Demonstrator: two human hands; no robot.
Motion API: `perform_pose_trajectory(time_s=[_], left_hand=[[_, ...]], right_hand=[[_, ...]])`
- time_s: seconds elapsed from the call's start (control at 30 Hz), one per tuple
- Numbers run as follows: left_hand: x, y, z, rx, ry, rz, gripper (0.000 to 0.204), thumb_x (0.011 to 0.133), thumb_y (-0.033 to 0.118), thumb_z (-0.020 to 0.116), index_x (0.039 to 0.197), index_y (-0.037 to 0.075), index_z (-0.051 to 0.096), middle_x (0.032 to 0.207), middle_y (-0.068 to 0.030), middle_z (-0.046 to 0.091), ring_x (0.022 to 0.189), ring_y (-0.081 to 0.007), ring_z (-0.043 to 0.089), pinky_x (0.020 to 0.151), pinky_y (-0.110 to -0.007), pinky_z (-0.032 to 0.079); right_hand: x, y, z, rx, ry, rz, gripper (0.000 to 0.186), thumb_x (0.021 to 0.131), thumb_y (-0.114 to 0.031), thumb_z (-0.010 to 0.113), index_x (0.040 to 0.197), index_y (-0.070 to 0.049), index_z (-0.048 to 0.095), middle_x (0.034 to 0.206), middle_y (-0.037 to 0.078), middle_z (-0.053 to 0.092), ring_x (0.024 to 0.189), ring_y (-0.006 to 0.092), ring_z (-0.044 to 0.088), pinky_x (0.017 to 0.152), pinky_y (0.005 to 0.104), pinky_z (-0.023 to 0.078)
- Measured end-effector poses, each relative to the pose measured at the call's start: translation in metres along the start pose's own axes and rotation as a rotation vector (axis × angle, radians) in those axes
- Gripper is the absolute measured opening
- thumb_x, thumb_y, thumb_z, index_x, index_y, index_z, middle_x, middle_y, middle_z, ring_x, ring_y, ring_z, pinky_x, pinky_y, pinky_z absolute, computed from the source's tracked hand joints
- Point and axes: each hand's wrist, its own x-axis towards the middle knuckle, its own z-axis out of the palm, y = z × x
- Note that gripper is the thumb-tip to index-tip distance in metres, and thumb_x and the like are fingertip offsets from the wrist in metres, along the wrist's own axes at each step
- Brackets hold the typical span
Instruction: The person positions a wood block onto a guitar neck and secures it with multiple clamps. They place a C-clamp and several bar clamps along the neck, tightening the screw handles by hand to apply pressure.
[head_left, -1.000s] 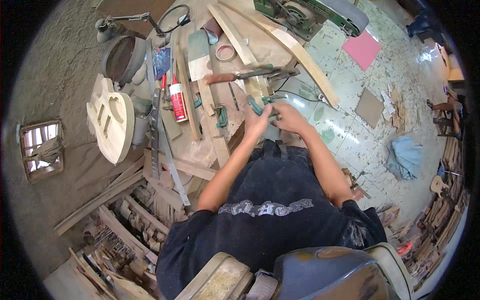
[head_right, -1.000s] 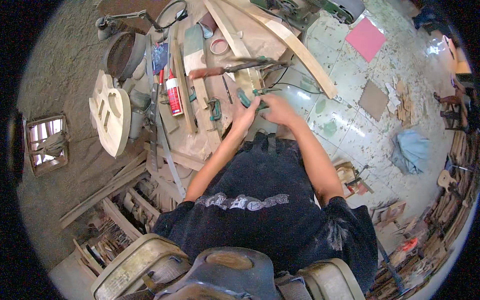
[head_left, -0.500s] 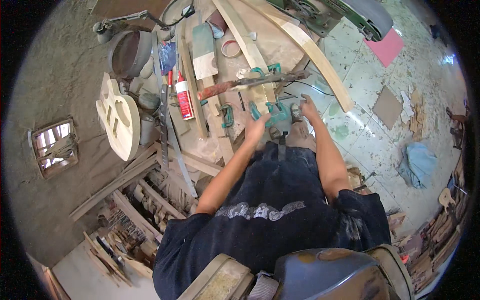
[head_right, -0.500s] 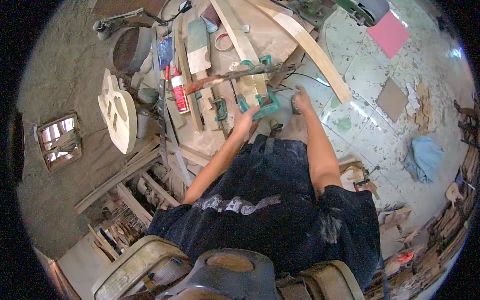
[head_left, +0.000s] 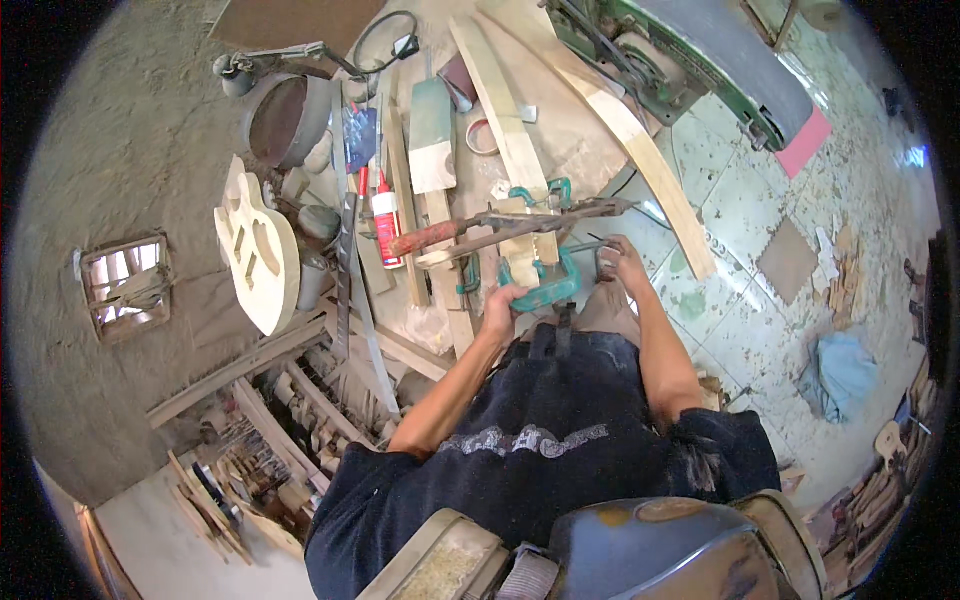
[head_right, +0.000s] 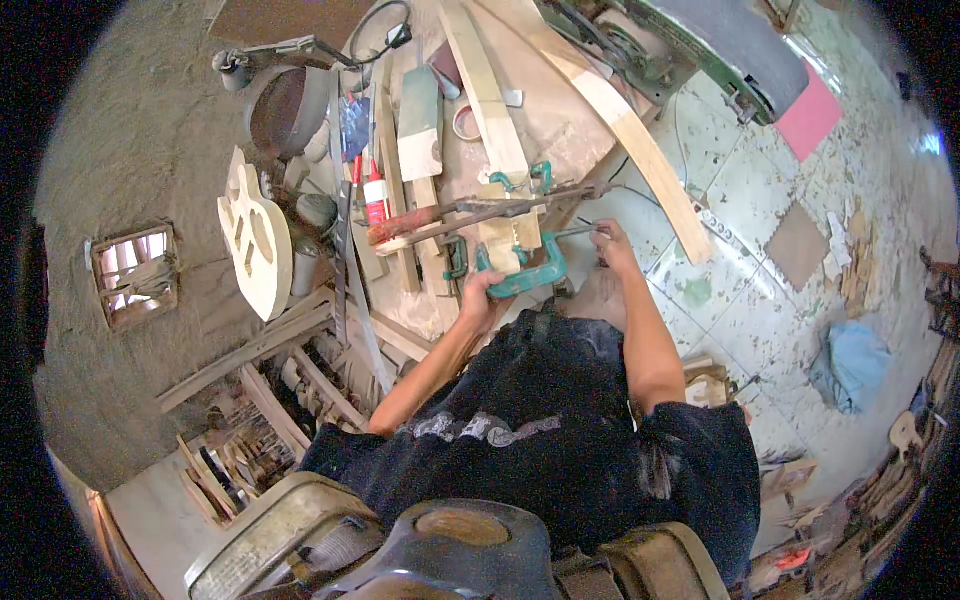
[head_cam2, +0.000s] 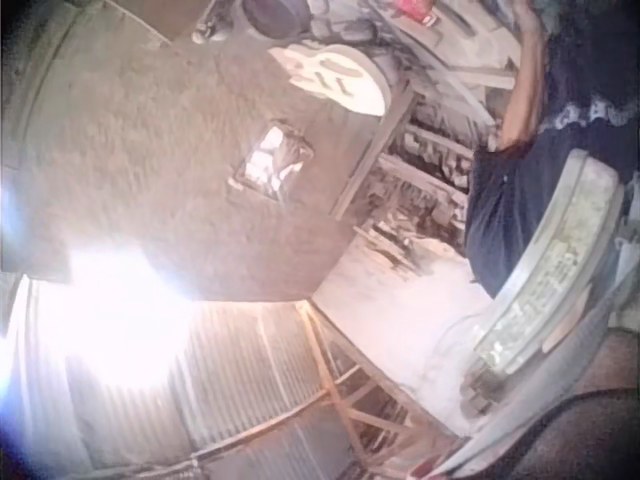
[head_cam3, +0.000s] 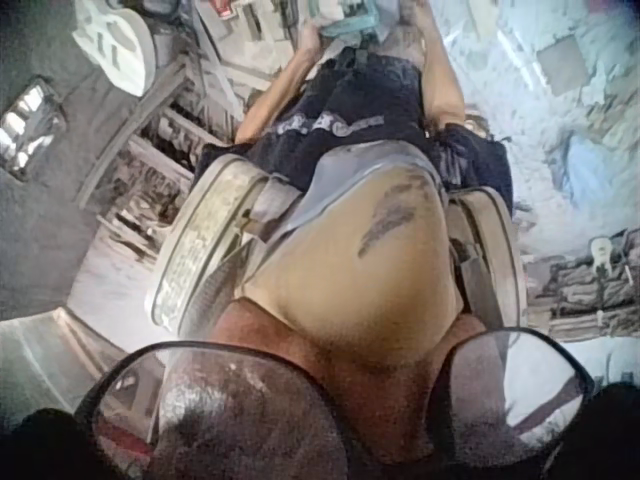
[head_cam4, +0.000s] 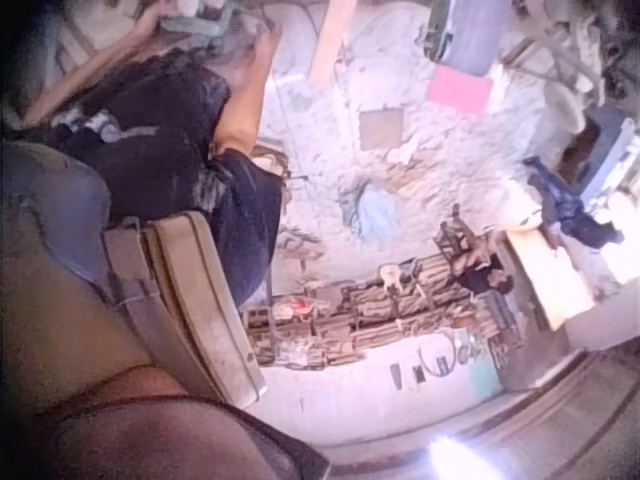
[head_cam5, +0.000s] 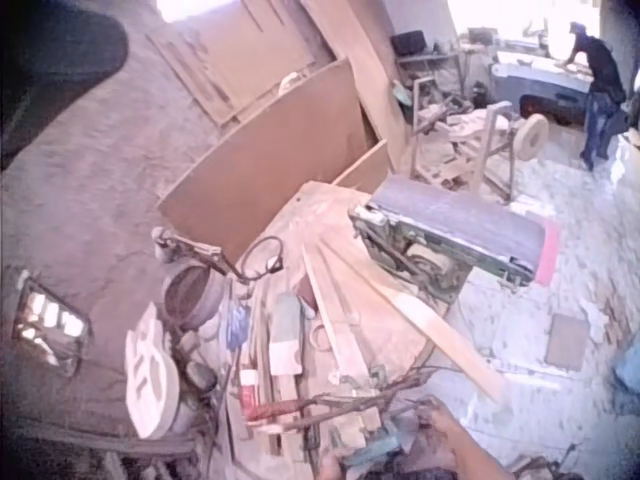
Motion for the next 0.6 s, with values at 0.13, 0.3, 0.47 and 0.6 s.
perform_pose_trajectory(time_s=[0.13,0.3,0.47,0.6], left_hand=[[-0.043,0.039,0.021,-0.147,-0.091,-0.013,0.045,0.077,0.019,0.055,0.114,-0.007,0.057,0.106,-0.0200,0.065,0.102,-0.0354,0.062,0.093,-0.049,0.048],[-0.085,0.073,0.041,-0.307,-0.323,-0.064,0.064,0.076,0.032,0.051,0.133,0.002,0.045,0.126,-0.0205,0.057,0.113,-0.0395,0.057,0.102,-0.057,0.041],[-0.086,0.069,0.044,-0.534,-0.385,-0.072,0.065,0.080,0.033,0.048,0.136,-0.001,0.042,0.134,-0.0223,0.049,0.114,-0.0411,0.055,0.102,-0.059,0.041],[-0.082,0.059,0.043,-0.700,-0.444,-0.071,0.060,0.083,0.030,0.048,0.133,-0.002,0.042,0.126,-0.0220,0.055,0.108,-0.0398,0.058,0.100,-0.055,0.045]], right_hand=[[-0.044,-0.058,0.012,-0.066,0.042,-0.348,0.022,0.092,-0.023,0.056,0.100,-0.002,0.058,0.115,0.011,0.063,0.097,0.0185,0.055,0.091,0.0301,0.041],[-0.067,-0.132,0.017,-0.454,0.339,-1.033,0.026,0.085,-0.023,0.063,0.081,0.002,0.059,0.097,0.017,0.065,0.089,0.0239,0.060,0.080,0.0331,0.046],[-0.062,-0.208,0.037,-0.318,0.115,-1.146,0.026,0.075,-0.014,0.060,0.058,0.002,0.049,0.063,0.010,0.052,0.063,0.0195,0.051,0.061,0.0317,0.040],[-0.079,-0.256,0.063,-0.454,0.103,-1.164,0.024,0.070,-0.012,0.059,0.056,0.001,0.045,0.055,0.009,0.043,0.053,0.0168,0.043,0.052,0.0309,0.034]])
